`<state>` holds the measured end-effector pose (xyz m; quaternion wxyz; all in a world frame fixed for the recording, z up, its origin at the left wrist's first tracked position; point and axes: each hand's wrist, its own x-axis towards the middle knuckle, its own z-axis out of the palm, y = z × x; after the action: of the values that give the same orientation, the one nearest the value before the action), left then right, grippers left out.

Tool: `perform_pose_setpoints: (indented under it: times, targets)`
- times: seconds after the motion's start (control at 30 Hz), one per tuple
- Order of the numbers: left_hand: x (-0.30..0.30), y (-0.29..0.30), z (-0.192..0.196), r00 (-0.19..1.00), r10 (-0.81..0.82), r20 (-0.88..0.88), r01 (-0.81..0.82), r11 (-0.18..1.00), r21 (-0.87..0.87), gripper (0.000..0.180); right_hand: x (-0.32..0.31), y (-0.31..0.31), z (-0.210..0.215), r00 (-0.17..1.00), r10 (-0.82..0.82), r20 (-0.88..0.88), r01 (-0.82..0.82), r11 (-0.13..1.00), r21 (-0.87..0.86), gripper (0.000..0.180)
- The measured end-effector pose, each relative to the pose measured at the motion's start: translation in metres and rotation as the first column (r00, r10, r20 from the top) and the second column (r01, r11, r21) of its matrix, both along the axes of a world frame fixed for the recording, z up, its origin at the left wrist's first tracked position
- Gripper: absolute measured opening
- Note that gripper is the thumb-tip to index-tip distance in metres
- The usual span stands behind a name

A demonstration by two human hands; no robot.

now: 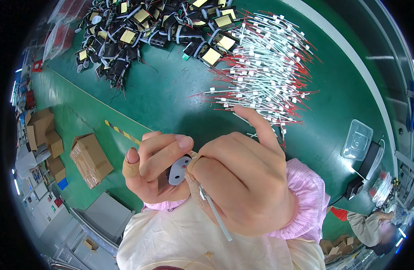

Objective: The person repeatedly picks small gray electronic components and red/white wires from a green table, inserts the wires into the components, and places the assembled units back on the table. The process is continuous and repetitive throughout the clip.

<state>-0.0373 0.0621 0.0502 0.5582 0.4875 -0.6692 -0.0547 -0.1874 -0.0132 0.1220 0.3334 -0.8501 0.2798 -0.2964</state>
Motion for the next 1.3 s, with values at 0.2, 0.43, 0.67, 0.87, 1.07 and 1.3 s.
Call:
perform_pose_setpoints:
  times: [0.2,0.43,0.67,0.87,1.07,1.3]
  targets:
    - [-0.004,0.004,0.002,1.000,0.015,-0.013,-0.014,0.997,0.071,0.090,0.000,0.000,-0.001,0.998,0.006,-0.070,-0.008,1.000,-0.028,0.021]
    - [0.001,0.000,0.008,0.994,0.000,-0.111,0.016,0.989,0.147,0.053,-0.007,-0.004,0.002,0.979,-0.008,0.203,-0.080,0.903,0.423,0.020]
    - [0.006,-0.003,0.011,0.995,-0.048,-0.085,0.064,0.977,0.204,0.041,-0.003,-0.011,-0.008,0.985,0.088,0.146,-0.133,0.934,0.333,0.015]
    - [0.013,-0.003,0.011,0.946,-0.180,-0.268,0.252,0.931,0.265,0.044,-0.009,-0.006,-0.010,0.997,0.041,0.069,-0.071,0.856,0.513,0.018]
    - [0.023,0.000,-0.004,0.936,-0.232,-0.263,0.317,0.880,0.353,0.053,-0.008,-0.007,-0.019,0.999,-0.038,-0.037,0.050,0.910,0.411,0.017]
    - [0.022,0.006,0.005,0.917,-0.139,-0.375,0.304,0.850,0.429,0.046,-0.006,-0.011,-0.017,0.975,0.130,-0.178,-0.106,0.984,0.143,0.012]
